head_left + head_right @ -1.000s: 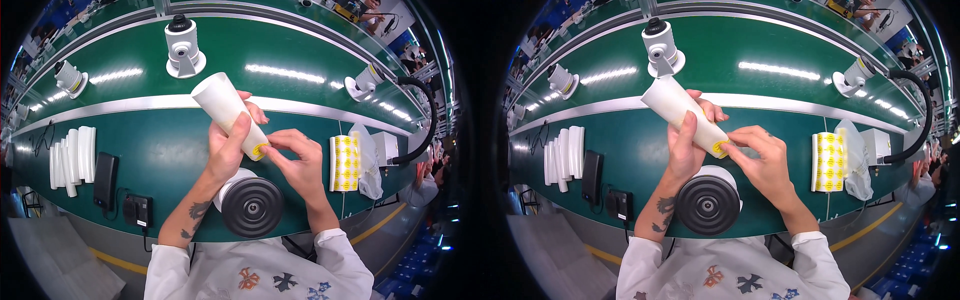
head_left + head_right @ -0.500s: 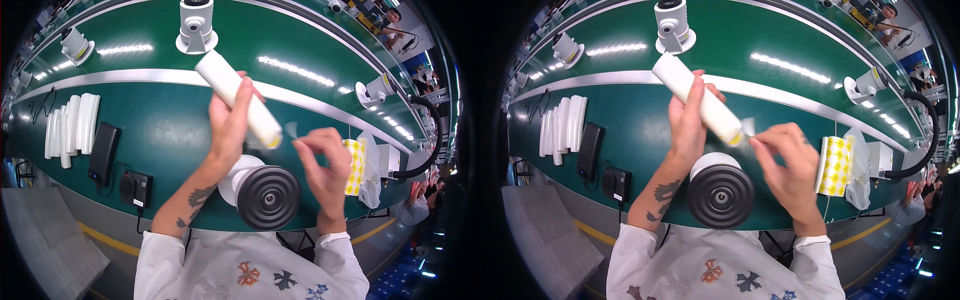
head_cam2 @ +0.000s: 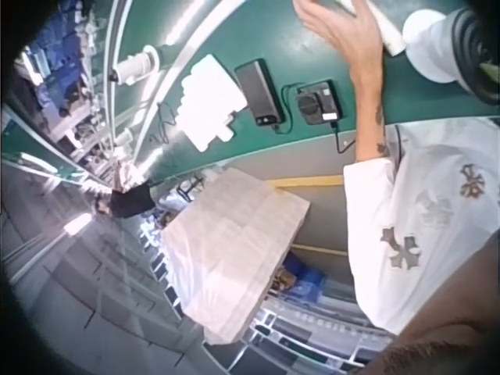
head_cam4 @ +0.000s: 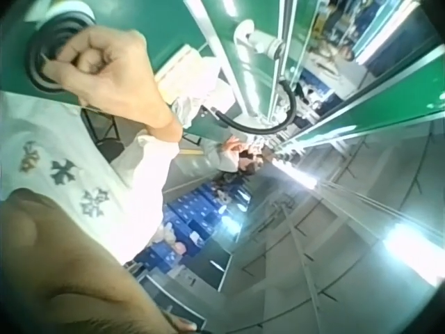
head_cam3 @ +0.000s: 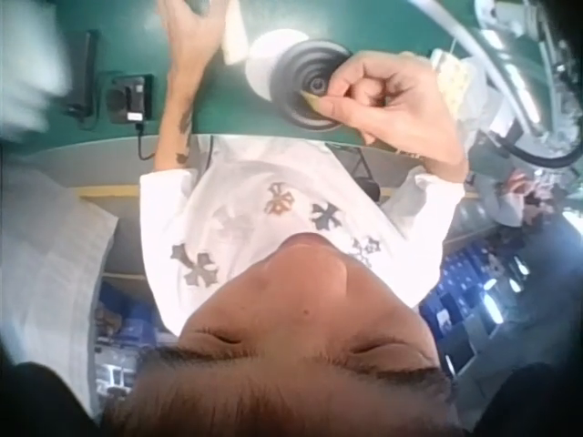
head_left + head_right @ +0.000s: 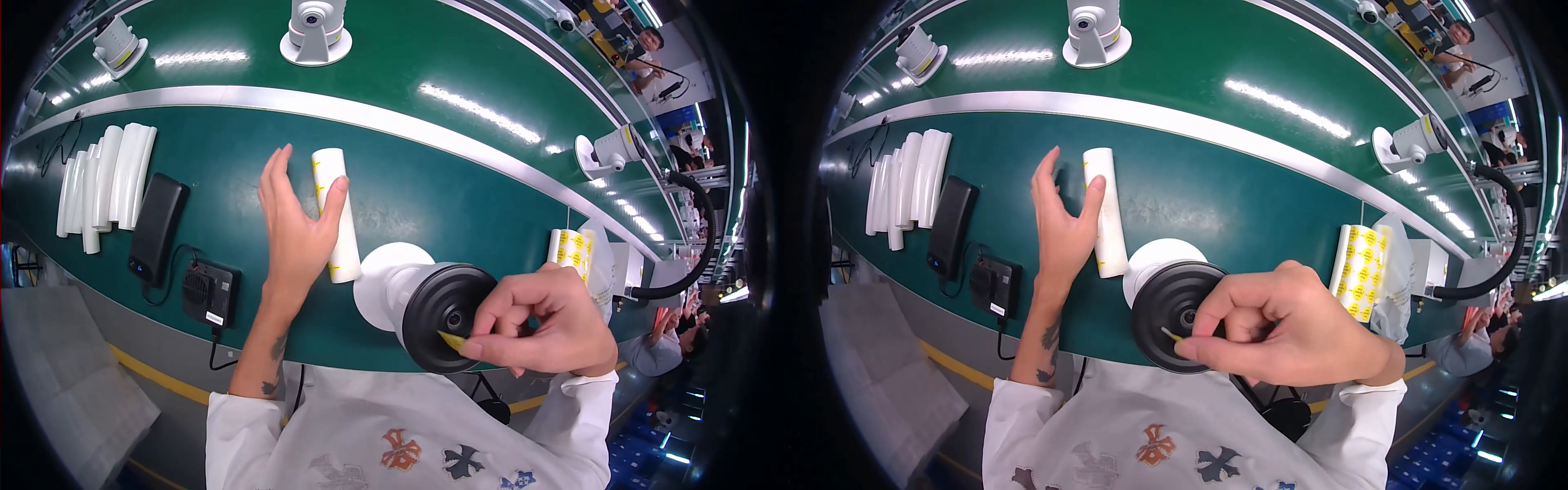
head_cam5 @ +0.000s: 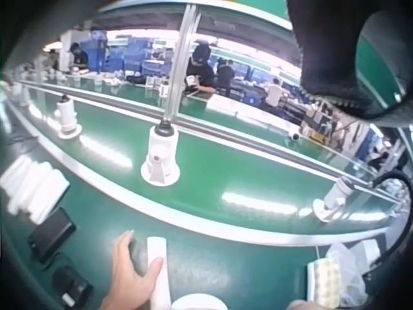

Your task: Applying circular yellow stickers to the base of security cameras on an assembly line.

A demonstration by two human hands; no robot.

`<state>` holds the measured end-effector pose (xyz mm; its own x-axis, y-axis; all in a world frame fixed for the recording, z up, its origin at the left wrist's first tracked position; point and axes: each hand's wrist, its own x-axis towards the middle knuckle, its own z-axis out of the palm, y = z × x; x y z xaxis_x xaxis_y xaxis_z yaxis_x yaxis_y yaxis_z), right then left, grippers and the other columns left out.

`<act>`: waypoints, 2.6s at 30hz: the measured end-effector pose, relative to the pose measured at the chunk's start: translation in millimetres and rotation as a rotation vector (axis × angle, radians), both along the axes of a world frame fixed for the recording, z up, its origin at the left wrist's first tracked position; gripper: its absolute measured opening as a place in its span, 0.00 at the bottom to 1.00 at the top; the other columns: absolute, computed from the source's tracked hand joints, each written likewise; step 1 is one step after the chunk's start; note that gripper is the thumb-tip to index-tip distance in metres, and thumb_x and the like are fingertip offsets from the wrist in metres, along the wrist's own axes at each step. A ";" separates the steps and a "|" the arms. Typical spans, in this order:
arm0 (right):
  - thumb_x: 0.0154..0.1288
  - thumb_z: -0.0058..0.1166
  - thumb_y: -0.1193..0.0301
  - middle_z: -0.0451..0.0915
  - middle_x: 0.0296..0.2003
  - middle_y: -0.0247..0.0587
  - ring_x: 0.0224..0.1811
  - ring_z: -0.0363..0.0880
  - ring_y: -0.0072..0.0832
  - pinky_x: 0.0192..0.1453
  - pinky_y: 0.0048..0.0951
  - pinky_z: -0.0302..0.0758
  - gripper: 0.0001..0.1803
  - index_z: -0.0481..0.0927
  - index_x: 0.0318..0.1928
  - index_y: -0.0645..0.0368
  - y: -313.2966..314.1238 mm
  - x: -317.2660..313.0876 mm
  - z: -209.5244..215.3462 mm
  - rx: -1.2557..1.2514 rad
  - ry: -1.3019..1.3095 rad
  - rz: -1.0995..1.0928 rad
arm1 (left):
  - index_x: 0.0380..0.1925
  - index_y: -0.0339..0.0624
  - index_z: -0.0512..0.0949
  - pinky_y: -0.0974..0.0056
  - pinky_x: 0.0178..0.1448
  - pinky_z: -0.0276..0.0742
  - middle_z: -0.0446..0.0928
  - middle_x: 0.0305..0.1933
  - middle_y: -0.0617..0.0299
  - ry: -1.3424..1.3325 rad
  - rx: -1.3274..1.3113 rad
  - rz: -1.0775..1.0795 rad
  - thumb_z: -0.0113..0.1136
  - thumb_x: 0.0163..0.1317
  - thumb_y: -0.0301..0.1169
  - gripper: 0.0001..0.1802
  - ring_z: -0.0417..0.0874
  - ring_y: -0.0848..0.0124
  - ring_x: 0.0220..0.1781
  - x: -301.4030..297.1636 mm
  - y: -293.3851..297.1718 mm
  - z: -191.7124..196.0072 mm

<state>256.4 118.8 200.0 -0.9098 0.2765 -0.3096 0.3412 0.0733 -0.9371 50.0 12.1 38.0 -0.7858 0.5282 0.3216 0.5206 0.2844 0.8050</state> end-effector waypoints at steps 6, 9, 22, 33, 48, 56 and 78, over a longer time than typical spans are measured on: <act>0.56 0.63 0.78 0.67 0.07 0.29 0.09 0.62 0.11 0.16 0.18 0.56 0.07 0.76 0.27 0.64 1.5 3.4 -10.6 0.252 -0.041 -0.068 | 0.50 0.32 0.70 0.56 0.60 0.66 0.67 0.59 0.44 0.033 0.223 -0.199 0.63 0.55 0.28 0.23 0.70 0.53 0.59 11.9 -12.3 25.1; 0.55 0.63 0.78 0.66 0.07 0.30 0.09 0.62 0.12 0.15 0.18 0.56 0.08 0.75 0.26 0.64 1.2 4.4 -11.6 0.320 -0.011 -0.074 | 0.46 0.32 0.73 0.57 0.57 0.70 0.72 0.54 0.45 0.089 0.369 -0.370 0.62 0.54 0.26 0.19 0.75 0.55 0.54 17.8 -18.9 35.3; 0.50 0.64 0.80 0.74 0.10 0.30 0.12 0.71 0.12 0.20 0.13 0.62 0.08 0.76 0.23 0.63 1.7 7.5 -9.8 0.370 -0.007 -0.049 | 0.29 0.39 0.81 0.55 0.40 0.78 0.80 0.38 0.52 0.031 0.571 -0.774 0.57 0.35 0.20 0.16 0.81 0.52 0.41 44.7 -26.6 68.1; 0.50 0.64 0.81 0.73 0.10 0.29 0.12 0.70 0.12 0.19 0.14 0.61 0.08 0.76 0.23 0.63 1.0 7.9 -11.4 0.362 0.003 -0.052 | 0.26 0.45 0.82 0.55 0.42 0.76 0.80 0.39 0.55 0.099 0.510 -0.793 0.54 0.41 0.23 0.11 0.81 0.52 0.42 47.3 -26.3 66.0; 0.49 0.64 0.80 0.73 0.10 0.29 0.12 0.71 0.12 0.18 0.14 0.61 0.09 0.75 0.23 0.62 2.7 9.0 -11.8 0.442 0.018 -0.009 | 0.29 0.55 0.84 0.50 0.47 0.72 0.80 0.44 0.65 0.393 0.282 -0.863 0.60 0.47 0.43 0.11 0.78 0.57 0.47 46.7 -28.5 76.3; 0.58 0.60 0.77 0.70 0.13 0.30 0.14 0.67 0.15 0.20 0.19 0.61 0.11 0.73 0.40 0.63 12.1 16.9 -25.9 0.406 0.004 -0.164 | 0.30 0.60 0.83 0.49 0.51 0.70 0.79 0.46 0.65 0.486 0.257 -0.886 0.58 0.52 0.45 0.10 0.77 0.57 0.50 46.2 -25.8 76.9; 0.65 0.53 0.78 0.61 0.16 0.26 0.18 0.58 0.12 0.23 0.20 0.55 0.13 0.70 0.49 0.64 11.3 17.8 -57.0 0.032 0.218 -0.135 | 0.37 0.68 0.84 0.41 0.57 0.64 0.70 0.49 0.63 0.591 0.134 -0.951 0.57 0.52 0.60 0.19 0.75 0.52 0.52 41.9 -12.7 83.2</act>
<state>274.2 130.1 143.0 -0.9083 0.4063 -0.0998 0.1404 0.0713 -0.9875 92.0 -0.6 121.2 0.2118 0.7641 0.6093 0.7895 -0.5013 0.3543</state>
